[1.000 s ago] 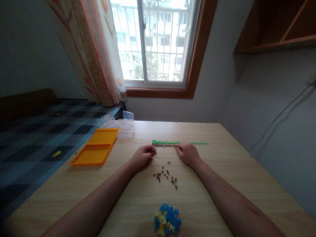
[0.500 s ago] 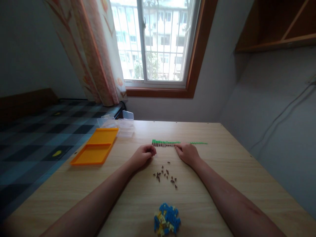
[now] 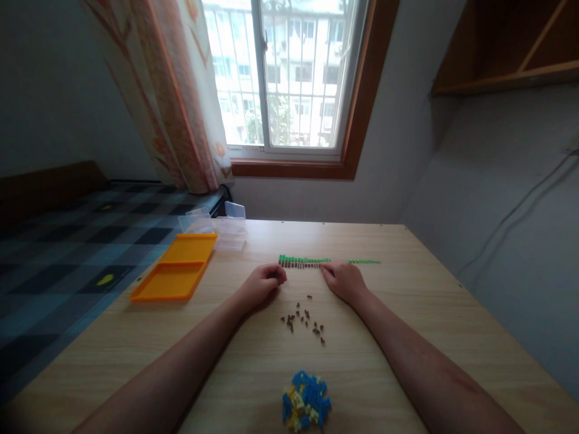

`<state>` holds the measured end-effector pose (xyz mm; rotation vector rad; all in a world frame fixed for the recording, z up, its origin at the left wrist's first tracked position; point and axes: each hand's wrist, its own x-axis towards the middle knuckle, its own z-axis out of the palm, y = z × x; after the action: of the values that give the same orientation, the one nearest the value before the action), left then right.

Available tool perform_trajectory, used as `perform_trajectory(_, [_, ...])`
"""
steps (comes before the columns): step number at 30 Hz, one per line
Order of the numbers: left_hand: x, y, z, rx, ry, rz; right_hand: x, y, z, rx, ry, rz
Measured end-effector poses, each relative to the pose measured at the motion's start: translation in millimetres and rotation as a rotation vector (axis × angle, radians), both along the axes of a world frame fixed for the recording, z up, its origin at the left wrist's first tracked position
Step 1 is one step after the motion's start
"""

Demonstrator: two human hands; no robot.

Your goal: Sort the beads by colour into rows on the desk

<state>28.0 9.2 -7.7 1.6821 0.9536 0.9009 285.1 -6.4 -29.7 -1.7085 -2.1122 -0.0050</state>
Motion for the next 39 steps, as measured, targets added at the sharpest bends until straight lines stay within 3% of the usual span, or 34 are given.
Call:
perform_trajectory(3, [0,0,0.1,0.003,-0.005,-0.002,1,-1,1.2,0.014,0.097,0.04])
perform_trajectory(9, [-1,1,1.2,0.008,0.003,-0.006,1,-11,8.1,-0.096,0.321,0.393])
perform_trajectory(16, [-1,0,1.4,-0.002,0.004,-0.003,-4,-21,15.8,-0.197,0.303,0.515])
perform_trajectory(29, [-1,1,-1.4,0.012,-0.01,-0.005,-3,-20,20.8,-0.255,0.239,0.536])
perform_trajectory(39, [-1,2,-1.2,-0.016,-0.044,-0.026,6,-13,14.7,-0.023,-0.012,0.287])
